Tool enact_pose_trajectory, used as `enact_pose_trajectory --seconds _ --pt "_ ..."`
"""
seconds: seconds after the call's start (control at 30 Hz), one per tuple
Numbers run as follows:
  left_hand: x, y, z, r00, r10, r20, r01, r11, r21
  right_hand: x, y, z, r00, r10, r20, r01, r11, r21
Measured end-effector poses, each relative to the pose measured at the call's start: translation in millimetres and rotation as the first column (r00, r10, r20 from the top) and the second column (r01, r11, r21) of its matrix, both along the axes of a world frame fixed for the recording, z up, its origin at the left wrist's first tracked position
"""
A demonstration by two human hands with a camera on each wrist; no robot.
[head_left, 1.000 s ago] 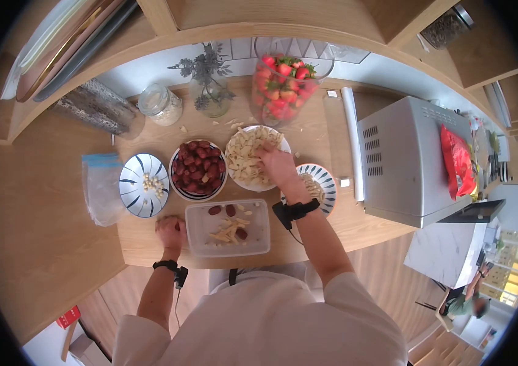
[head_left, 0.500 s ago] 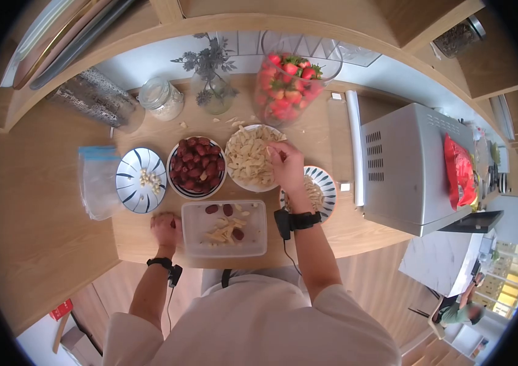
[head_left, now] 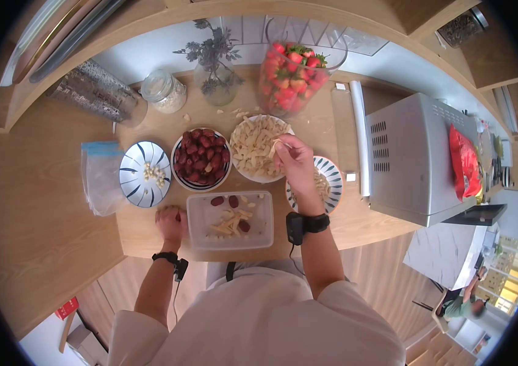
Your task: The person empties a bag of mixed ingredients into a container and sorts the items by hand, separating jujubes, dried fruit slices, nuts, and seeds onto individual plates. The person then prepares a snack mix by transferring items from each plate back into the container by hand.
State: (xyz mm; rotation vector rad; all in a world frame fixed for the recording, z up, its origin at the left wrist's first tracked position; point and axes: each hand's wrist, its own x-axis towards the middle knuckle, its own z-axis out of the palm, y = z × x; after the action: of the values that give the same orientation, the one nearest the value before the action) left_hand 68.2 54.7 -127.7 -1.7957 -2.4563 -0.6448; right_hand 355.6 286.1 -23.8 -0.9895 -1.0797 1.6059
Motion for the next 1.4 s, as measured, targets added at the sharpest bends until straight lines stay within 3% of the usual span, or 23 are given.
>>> enact_pose_trajectory --seconds 0.07,0.2,0.27,0.3,0.37,0.4,0.43,0.5,0.57,0.63,0.77,0.83,0.87,0.93,0.97,1.03,1.07,1.13,1.17,1.23,1.4 --pt "-0.4 -0.2 -0.4 1.0 -0.001 0.003 0.001 1.0 -0.001 0.4 -4.1 7.1 0.982 0.1 -0.162 -0.093 0.994 0.052" --pt "-0.2 -0.7 -1.4 1.0 0.021 0.014 -0.021 1.0 -0.016 -0.6 -18.9 29.2 0.966 0.179 -0.188 -0.164 0.982 0.094" --pt "0.6 -0.8 -0.8 0.999 0.027 0.024 -0.026 1.0 -0.015 1.1 -27.4 35.5 0.903 0.369 -0.218 -0.358 0.929 0.091" --pt "0.9 -0.9 0.1 0.999 0.028 0.036 -0.027 1.0 -0.012 -1.2 -33.6 36.8 0.901 0.375 -0.218 -0.363 0.927 0.093" --pt "0.4 -0.9 2.0 0.999 0.022 0.035 -0.022 1.0 -0.013 -6.0 -46.8 39.6 0.867 0.496 0.048 -0.494 0.843 0.211" --pt "0.0 -1.0 2.6 0.999 0.011 0.037 -0.011 1.0 -0.016 -6.3 -52.8 42.5 0.826 0.54 0.163 -0.56 0.82 0.119" --pt "0.3 -0.9 2.7 0.999 0.018 0.038 -0.017 1.0 -0.013 -8.6 -58.7 44.6 0.822 0.545 0.166 -0.565 0.816 0.121" --pt "1.8 -0.2 4.6 0.997 0.024 0.069 -0.024 1.0 -0.007 -13.7 -71.0 48.2 0.71 0.558 0.429 -0.658 0.744 0.12" --pt "2.2 -0.3 6.8 0.996 0.029 0.08 -0.029 1.0 -0.001 -21.3 -87.0 42.4 0.681 0.531 0.505 -0.665 0.737 0.121" --pt "2.3 1.0 8.3 0.995 0.026 0.092 -0.027 1.0 0.005 -26.6 -100.8 21.8 0.594 0.339 0.73 -0.701 0.664 0.262" --pt "2.5 -1.3 9.6 0.996 0.021 0.088 -0.02 1.0 -0.012 -37.7 -112.4 2.5 0.481 0.255 0.839 -0.773 0.574 0.269" --pt "1.5 -1.8 10.6 0.994 0.024 0.104 -0.023 1.0 -0.018 -42.0 -114.6 -1.4 0.254 0.229 0.94 -0.862 0.494 0.113" --pt "1.0 -2.3 11.2 0.995 0.03 0.098 -0.023 0.997 -0.074 -43.0 -115.9 -2.7 0.253 0.22 0.942 -0.862 0.494 0.116" --pt "0.7 -1.9 12.1 0.995 0.034 0.093 -0.023 0.993 -0.116 -43.6 -117.7 -4.4 0.054 0.192 0.98 -0.904 0.427 -0.034" --pt "0.3 -3.3 9.5 0.996 0.031 0.081 -0.022 0.993 -0.113 -45.4 -112.8 6.0 0.053 0.179 0.982 -0.904 0.427 -0.029" --pt "-0.4 -1.6 9.5 0.996 0.041 0.074 -0.033 0.994 -0.1 -45.8 -100.0 34.6 0.216 0.461 0.861 -0.797 0.592 -0.118" --pt "0.5 -1.6 11.9 0.995 0.038 0.092 -0.03 0.996 -0.083 -41.6 -91.7 36.3 0.204 0.457 0.866 -0.805 0.581 -0.118" --pt "2.2 -2.1 11.8 0.992 0.05 0.115 -0.043 0.997 -0.06 -28.4 -71.0 36.5 0.303 0.2 0.932 -0.731 0.677 0.092" --pt "1.3 -2.2 11.6 0.991 0.05 0.123 -0.041 0.996 -0.076 -22.5 -58.6 36.1 0.298 0.198 0.934 -0.738 0.668 0.094" --pt "-0.8 -2.2 9.4 0.99 0.054 0.132 -0.043 0.995 -0.087 -13.1 -31.9 33.3 0.299 0.095 0.949 -0.582 0.807 0.103" --pt "-0.4 -2.1 4.6 0.993 0.04 0.11 -0.038 0.999 -0.024 -13.6 18.7 -0.3 0.233 -0.034 0.972 -0.499 0.854 0.149"
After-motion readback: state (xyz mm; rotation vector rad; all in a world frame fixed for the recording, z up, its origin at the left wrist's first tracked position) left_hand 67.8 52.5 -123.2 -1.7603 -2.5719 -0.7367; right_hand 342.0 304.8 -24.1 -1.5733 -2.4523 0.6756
